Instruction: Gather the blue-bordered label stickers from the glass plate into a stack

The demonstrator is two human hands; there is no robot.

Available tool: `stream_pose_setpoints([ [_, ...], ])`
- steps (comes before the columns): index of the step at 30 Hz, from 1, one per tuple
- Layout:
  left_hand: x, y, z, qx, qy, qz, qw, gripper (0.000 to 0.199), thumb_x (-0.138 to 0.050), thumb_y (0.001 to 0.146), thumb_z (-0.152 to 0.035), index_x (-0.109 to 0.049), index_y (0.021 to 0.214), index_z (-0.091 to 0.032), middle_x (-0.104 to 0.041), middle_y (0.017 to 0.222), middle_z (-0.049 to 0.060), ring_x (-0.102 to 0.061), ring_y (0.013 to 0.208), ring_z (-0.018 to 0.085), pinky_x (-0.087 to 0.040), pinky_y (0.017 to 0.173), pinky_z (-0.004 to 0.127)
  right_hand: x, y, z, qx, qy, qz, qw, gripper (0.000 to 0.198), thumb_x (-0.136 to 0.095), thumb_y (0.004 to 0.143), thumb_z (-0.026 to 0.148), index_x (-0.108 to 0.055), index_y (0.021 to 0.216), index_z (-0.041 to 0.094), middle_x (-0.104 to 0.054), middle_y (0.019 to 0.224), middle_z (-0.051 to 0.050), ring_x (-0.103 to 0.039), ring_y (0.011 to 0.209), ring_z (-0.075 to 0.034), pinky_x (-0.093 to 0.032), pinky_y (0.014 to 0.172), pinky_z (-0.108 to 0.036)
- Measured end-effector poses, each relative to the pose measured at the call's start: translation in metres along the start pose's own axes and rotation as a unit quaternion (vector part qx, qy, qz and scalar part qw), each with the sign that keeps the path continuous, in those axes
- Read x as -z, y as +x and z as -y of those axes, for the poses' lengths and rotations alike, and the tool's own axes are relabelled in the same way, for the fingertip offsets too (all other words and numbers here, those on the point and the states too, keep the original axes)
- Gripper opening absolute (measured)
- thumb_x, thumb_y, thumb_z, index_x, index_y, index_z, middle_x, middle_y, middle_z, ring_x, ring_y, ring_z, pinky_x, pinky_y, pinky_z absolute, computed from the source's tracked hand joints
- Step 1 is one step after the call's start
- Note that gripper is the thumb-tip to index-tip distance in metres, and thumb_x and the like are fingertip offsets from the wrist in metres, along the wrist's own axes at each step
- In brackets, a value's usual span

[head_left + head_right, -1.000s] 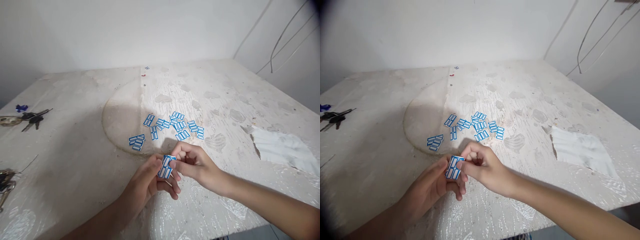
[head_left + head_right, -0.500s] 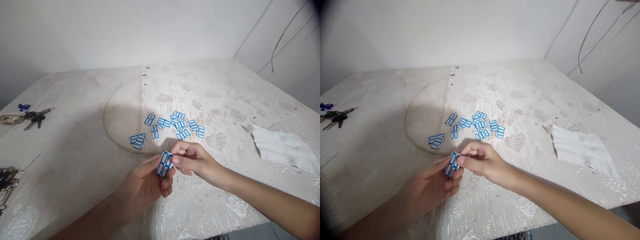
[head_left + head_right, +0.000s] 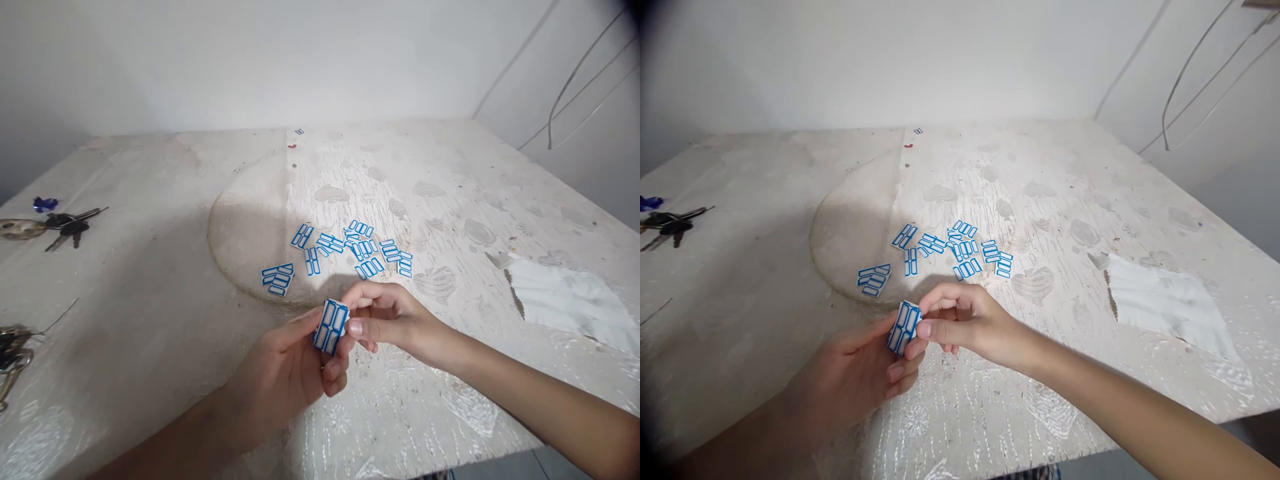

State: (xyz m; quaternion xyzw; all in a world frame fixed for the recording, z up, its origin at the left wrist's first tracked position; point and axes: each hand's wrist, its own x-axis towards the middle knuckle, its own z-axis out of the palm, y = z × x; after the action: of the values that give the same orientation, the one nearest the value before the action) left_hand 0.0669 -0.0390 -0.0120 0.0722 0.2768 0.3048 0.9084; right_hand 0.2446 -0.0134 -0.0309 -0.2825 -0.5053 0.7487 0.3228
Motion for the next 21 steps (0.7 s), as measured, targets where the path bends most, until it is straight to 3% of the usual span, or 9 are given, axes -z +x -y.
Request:
stream_pose_setpoints([
  [10, 0.0011, 0.0009, 0.0006, -0.044, 0.054, -0.017, 0.997, 0.029, -0.037, 0.093, -0.026, -0.060, 0.082, -0.011, -0.056, 0.071, 0.005, -0.050, 0.055, 0.009, -0.042, 0.053, 0.021, -0.0028, -0.0010, -0.0012, 0.018, -0.001, 0.000, 1.000, 0.010, -0.057, 0.088, 0.020, -0.056, 0.095, 0.014, -0.065, 0.075, -0.003, -0.053, 0.056, -0.007, -0.039, 0.048, -0.017],
  [14, 0.0008, 0.0018, 0.0019, -0.069, 0.078, -0.024, 0.994, 0.025, -0.038, 0.092, -0.025, -0.058, 0.084, -0.012, -0.055, 0.074, 0.005, -0.050, 0.056, 0.009, -0.041, 0.052, 0.021, -0.0057, -0.0031, -0.0001, 0.072, -0.025, -0.017, 0.997, 0.030, -0.052, 0.088, 0.008, -0.051, 0.116, 0.019, -0.058, 0.076, 0.002, -0.061, 0.070, -0.008, -0.041, 0.052, -0.016],
  [17, 0.0019, 0.0026, 0.0028, -0.058, 0.092, -0.028, 0.994, 0.024, -0.040, 0.091, -0.027, -0.058, 0.083, -0.012, -0.054, 0.074, 0.004, -0.049, 0.056, 0.009, -0.041, 0.053, 0.021, -0.0070, -0.0050, 0.0015, 0.074, -0.038, 0.010, 0.996, 0.046, -0.044, 0.088, 0.000, -0.044, 0.129, 0.020, -0.061, 0.081, 0.001, -0.064, 0.076, -0.009, -0.044, 0.058, -0.019],
  [21, 0.0027, 0.0027, 0.0037, -0.039, 0.102, -0.032, 0.993, 0.024, -0.043, 0.090, -0.029, -0.057, 0.082, -0.012, -0.054, 0.072, 0.004, -0.049, 0.054, 0.009, -0.040, 0.051, 0.021, -0.0072, -0.0055, 0.0031, 0.057, -0.044, 0.040, 0.997, 0.042, -0.039, 0.087, -0.003, -0.050, 0.122, 0.017, -0.066, 0.081, -0.001, -0.065, 0.073, -0.011, -0.045, 0.061, -0.023],
])
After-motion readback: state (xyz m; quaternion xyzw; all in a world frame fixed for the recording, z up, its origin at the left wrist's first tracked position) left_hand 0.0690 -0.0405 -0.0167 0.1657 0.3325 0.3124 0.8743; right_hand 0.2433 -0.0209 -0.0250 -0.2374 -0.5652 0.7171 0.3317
